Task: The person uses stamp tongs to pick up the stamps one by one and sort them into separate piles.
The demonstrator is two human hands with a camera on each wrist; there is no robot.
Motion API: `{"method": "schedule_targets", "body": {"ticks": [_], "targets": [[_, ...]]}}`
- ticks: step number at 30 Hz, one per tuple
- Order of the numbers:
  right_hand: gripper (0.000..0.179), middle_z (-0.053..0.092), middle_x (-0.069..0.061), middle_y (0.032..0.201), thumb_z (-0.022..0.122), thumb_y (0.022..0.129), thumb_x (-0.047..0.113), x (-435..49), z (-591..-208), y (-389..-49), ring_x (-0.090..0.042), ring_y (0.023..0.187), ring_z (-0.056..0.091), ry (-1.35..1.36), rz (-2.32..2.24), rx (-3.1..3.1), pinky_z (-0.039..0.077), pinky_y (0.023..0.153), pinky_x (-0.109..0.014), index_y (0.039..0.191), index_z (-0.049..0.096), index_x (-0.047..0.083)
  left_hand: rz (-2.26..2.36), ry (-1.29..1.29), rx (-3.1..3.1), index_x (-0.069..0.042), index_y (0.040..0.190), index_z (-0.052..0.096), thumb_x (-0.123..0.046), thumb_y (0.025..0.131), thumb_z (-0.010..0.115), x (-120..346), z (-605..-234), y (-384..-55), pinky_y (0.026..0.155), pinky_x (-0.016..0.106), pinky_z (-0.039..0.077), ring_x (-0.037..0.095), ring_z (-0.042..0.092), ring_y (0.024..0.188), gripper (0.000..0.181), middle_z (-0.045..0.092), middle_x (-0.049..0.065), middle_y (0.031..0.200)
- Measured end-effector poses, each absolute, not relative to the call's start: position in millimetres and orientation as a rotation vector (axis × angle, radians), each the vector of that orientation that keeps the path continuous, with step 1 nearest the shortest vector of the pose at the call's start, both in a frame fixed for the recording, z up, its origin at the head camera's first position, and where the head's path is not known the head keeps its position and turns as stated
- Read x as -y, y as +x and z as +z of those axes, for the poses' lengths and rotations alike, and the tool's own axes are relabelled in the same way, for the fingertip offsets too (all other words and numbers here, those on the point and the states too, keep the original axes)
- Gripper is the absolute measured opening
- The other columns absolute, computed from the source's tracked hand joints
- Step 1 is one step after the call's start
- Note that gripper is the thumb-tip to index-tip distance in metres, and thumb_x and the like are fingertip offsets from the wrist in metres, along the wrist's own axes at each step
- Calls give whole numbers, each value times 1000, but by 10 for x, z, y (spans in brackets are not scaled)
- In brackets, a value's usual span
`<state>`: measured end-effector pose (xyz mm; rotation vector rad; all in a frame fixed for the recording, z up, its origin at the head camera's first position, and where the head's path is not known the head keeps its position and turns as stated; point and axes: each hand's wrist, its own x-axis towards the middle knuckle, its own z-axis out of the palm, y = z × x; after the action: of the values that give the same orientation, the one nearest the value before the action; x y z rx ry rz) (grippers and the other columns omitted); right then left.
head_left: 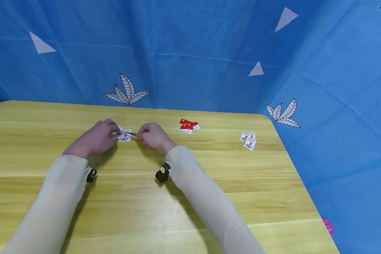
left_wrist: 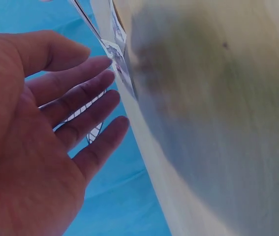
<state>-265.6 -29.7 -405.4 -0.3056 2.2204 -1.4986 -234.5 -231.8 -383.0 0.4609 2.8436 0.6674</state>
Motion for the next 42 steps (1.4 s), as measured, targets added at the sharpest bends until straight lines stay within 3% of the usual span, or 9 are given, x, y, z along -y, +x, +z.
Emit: {"method": "schedule_targets", "body": {"ticks": [8,29,42], "targets": [[15,44,-3,58,56,97,3,194,-4035,-2650,-14,44,36,-321,-1557,-2166,33,43,-25,95,65,-8,727,461,-2814,11,126,57,-3,95,52,2333,-3789,-2240,106,63,29,51,38,127,34,45,30,134],[23,42,-5,62,50,100,4,-361,-3846,-2587,-15,48,36,-401,-1637,-2112,32,47,-27,105,58,-17,678,690,-2837,12,117,65,-1,91,62,2209,-3866,-2213,98,56,42,43,52,113,29,51,25,126],[24,41,-4,60,50,100,5,-492,-3871,-2543,-14,47,36,-415,-1636,-2116,32,46,-28,103,57,-17,629,657,-2786,12,116,66,-3,92,61,2191,-3878,-2263,99,57,41,45,50,117,29,51,26,127]]}}
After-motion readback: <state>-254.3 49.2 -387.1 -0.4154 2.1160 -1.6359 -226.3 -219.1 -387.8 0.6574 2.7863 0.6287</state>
